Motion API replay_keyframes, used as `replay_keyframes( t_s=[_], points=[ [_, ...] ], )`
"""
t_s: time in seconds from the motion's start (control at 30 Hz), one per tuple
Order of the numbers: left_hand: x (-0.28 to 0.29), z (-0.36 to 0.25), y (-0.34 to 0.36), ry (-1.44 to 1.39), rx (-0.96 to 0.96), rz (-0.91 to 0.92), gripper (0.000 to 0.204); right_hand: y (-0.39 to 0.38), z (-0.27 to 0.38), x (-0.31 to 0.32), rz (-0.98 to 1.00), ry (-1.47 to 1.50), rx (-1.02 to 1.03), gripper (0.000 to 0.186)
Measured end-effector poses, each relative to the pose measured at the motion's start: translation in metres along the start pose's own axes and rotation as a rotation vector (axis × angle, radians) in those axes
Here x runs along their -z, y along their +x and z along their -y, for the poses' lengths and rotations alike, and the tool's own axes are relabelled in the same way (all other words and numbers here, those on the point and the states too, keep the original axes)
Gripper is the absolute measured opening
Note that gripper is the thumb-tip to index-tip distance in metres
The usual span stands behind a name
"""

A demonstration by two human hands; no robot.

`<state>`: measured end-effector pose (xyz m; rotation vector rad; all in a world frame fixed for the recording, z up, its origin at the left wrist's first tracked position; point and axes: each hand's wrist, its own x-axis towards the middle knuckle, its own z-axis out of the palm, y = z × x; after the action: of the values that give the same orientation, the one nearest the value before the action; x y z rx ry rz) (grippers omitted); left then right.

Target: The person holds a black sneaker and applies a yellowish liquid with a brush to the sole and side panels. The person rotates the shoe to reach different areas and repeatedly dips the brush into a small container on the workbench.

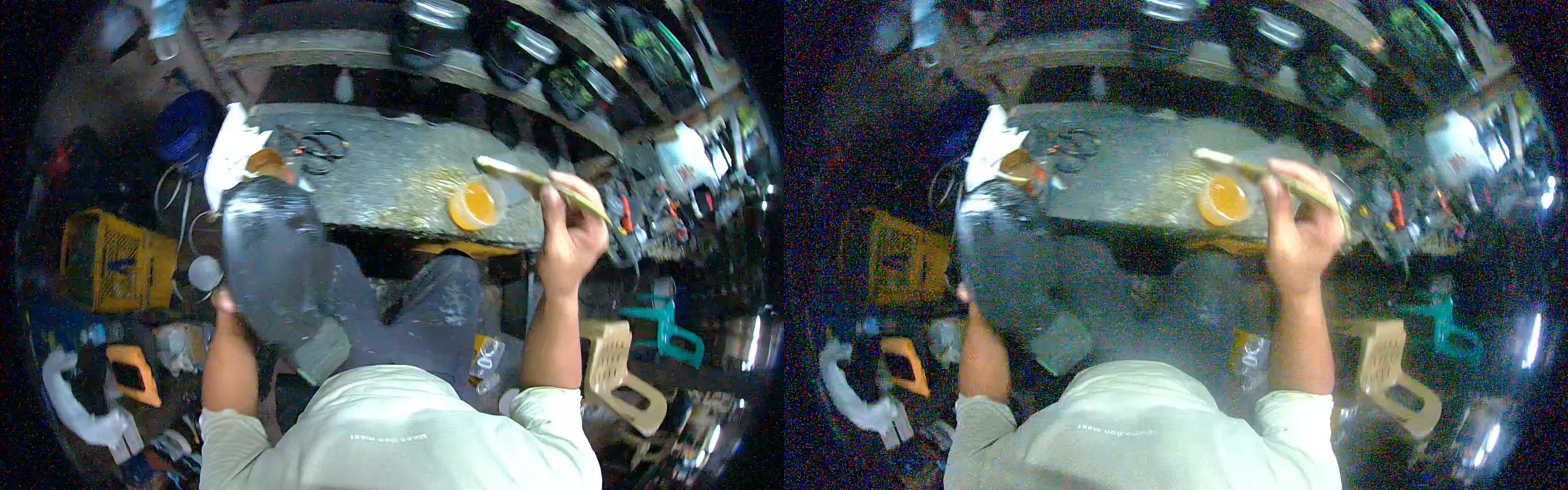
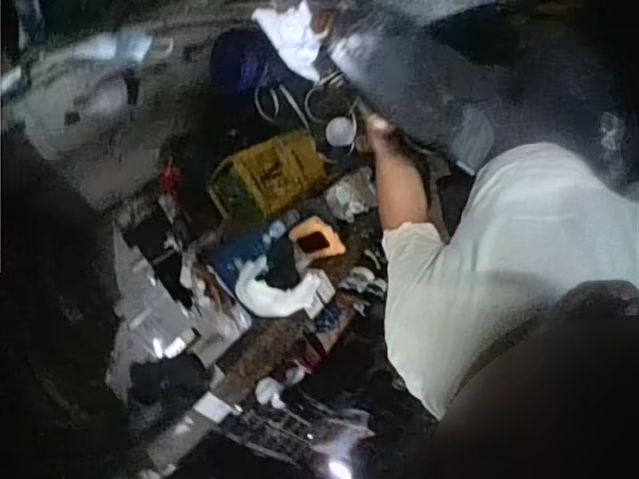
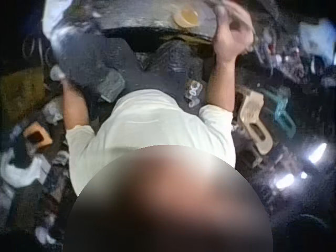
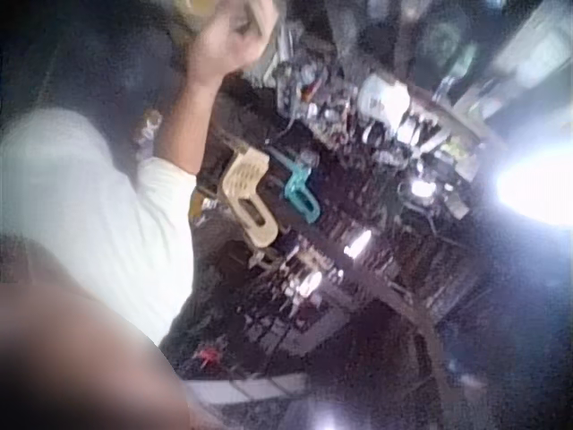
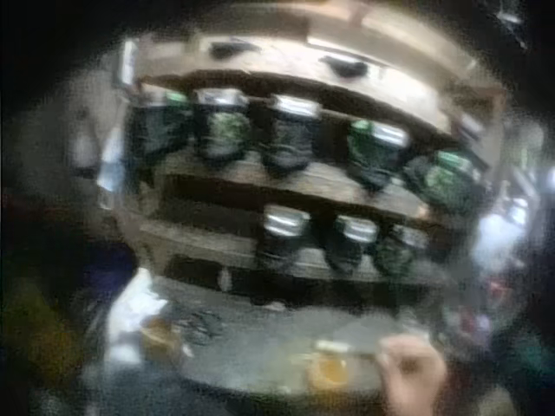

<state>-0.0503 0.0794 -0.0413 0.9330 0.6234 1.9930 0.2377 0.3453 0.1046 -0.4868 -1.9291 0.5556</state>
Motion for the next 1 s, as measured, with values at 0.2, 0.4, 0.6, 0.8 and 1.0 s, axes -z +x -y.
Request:
replay_keyframes(
  t_s=[0.2,0.4,0.6,0.8,1.0],
  points=[
    [0.007,0.016,-0.006,-0.112,-0.056,-0.027,0.124,-0.023,-0.084,0.009,0.313,-0.449,-0.080,0.016],
    [0.008,0.006,-0.027,-0.211,-0.073,-0.156,0.123,-0.037,-0.104,-0.007,0.576,-0.625,-0.202,0.015],
    [0.033,-0.016,-0.043,-0.193,-0.048,-0.191,0.122,-0.045,-0.095,0.011,0.267,-0.260,-0.289,0.017],
    [0.027,-0.007,-0.053,-0.178,0.077,-0.262,0.121,-0.059,-0.093,0.013,0.066,0.135,-0.539,0.020],
    [0.019,-0.009,-0.044,-0.098,0.344,-0.303,0.124,-0.064,-0.100,0.024,0.036,0.295,-0.573,0.022]
  ],
)
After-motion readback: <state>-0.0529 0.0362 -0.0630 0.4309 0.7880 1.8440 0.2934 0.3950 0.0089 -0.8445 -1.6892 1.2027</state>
